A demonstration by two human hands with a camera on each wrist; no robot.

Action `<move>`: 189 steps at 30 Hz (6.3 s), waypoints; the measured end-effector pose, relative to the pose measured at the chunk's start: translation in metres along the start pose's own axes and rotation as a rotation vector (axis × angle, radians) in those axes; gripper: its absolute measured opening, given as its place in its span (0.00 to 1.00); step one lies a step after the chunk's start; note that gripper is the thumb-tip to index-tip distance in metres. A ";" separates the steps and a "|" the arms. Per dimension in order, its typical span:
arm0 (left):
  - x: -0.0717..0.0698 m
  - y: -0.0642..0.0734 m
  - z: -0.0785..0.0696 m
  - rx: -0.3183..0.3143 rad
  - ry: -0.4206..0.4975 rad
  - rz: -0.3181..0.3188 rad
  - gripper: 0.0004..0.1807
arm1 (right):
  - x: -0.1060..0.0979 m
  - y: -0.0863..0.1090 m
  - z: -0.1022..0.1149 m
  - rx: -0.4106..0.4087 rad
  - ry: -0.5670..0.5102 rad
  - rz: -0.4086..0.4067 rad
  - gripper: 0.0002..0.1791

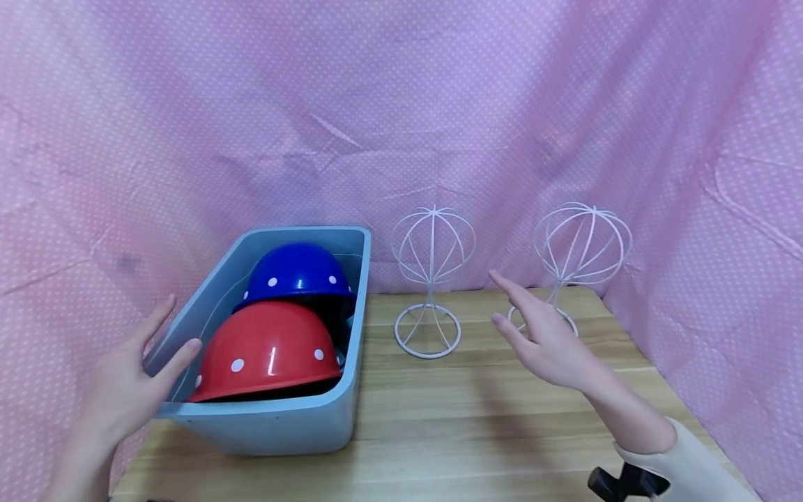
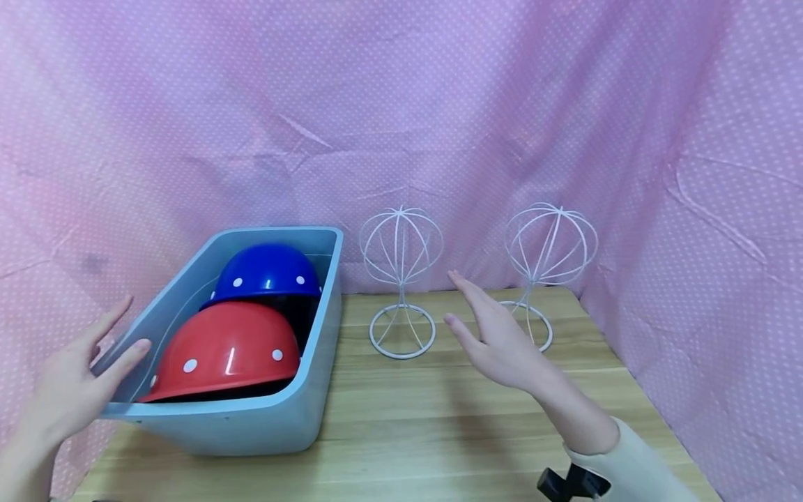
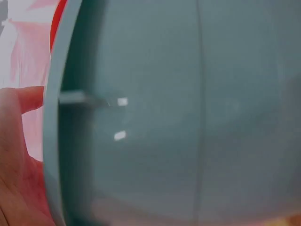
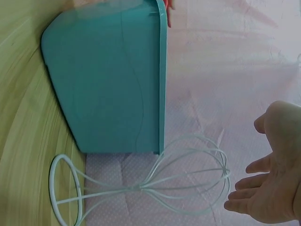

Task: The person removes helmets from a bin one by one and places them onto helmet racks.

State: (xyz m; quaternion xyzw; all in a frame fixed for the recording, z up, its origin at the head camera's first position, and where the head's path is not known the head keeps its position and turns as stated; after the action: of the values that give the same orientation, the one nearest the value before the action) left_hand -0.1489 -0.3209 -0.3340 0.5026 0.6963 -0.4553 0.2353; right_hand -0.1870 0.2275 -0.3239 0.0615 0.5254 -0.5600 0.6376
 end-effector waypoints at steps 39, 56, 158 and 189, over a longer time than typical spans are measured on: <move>0.022 0.025 0.055 -0.174 0.361 -0.128 0.35 | 0.087 -0.109 0.086 0.070 -1.019 0.344 0.28; 0.023 0.022 0.055 -0.140 0.390 -0.138 0.35 | 0.139 -0.144 0.112 0.596 -1.610 0.393 0.36; 0.051 0.022 0.060 -0.223 0.926 -0.340 0.34 | 0.098 -0.156 0.114 0.168 -1.715 0.185 0.26; 0.044 0.043 0.086 -0.241 1.031 -0.424 0.32 | 0.010 -0.145 0.045 -0.056 -1.761 -0.396 0.21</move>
State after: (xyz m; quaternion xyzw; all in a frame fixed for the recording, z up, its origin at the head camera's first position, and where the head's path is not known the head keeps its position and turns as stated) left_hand -0.1375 -0.3714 -0.4266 0.4789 0.8536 -0.1058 -0.1758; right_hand -0.2749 0.1375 -0.2373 -0.4966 -0.1384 -0.4909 0.7023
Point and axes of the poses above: each hand's wrist, its own y-axis away from the middle knuckle, its own x-axis out of the palm, z = x × y, the point moved 1 cm from there along -y, towards the middle knuckle, and after that the axes turned 2 degrees about -y, right-handed, at the moved point
